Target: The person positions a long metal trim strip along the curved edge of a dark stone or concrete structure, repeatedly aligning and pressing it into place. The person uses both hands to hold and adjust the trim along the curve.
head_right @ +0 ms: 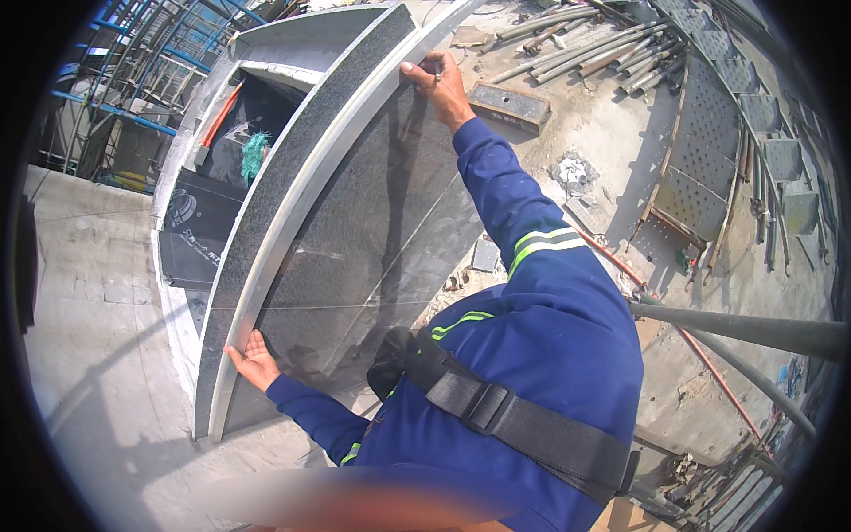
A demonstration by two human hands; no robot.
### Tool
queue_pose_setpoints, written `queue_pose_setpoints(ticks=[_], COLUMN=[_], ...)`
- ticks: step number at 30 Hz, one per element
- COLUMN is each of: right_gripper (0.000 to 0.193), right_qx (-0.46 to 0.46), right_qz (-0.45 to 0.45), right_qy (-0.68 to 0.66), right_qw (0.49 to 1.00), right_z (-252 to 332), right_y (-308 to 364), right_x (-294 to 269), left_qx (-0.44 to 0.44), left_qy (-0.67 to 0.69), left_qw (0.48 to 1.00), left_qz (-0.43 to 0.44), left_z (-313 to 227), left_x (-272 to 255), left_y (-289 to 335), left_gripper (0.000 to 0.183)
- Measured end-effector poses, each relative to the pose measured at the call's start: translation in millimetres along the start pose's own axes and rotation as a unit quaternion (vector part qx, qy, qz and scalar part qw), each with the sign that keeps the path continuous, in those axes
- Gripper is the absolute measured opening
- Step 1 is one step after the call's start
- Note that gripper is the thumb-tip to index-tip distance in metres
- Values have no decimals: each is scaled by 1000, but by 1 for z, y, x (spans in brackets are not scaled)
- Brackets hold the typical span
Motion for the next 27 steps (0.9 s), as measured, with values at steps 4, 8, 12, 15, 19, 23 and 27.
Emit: queue_pose_setpoints(ticks=[4, 8, 12, 15, 19, 23, 27], right_gripper=[74, 74, 74, 77, 74, 74, 89], right_qx=[-9, -15, -26, -21, -23, -8, -16], right_qz=[7, 8, 5, 3, -1, -1, 9], right_qy=[12, 14, 17, 24, 53, 59, 83], right_qw=[1000, 1000, 999, 999, 998, 998, 996], right_z=[4, 7, 7, 2, -3, -4, 2], right_y=[1, 4, 3, -2, -8, -7, -4], right_x=[2, 3, 3, 2, -2, -3, -1], left_qx=[0, 1, -4, 0, 3, 46, 154], left_qy=[6, 7, 12, 15, 4, -17, -6], left_qw=[1000, 1000, 1000, 1000, 1000, 993, 970], left_qz=[10, 10, 11, 10, -15, -108, -189], left_z=[2, 1, 2, 3, 9, 15, 13], left_x=[-2, -2, -2, -3, -6, -5, 12], left_y=[-2, -4, -3, -4, -8, -4, 17], left_gripper=[68, 67, 66, 68, 75, 86, 73])
Point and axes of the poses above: each hand's wrist, its own y-axis away from the middle knuckle, its own x-axis out of the palm, z = x × y, the point moved 6 cm from there along -y, towards the middle knuckle, and after that the axes turned 4 degrees about -z, right-handed, at the moved point
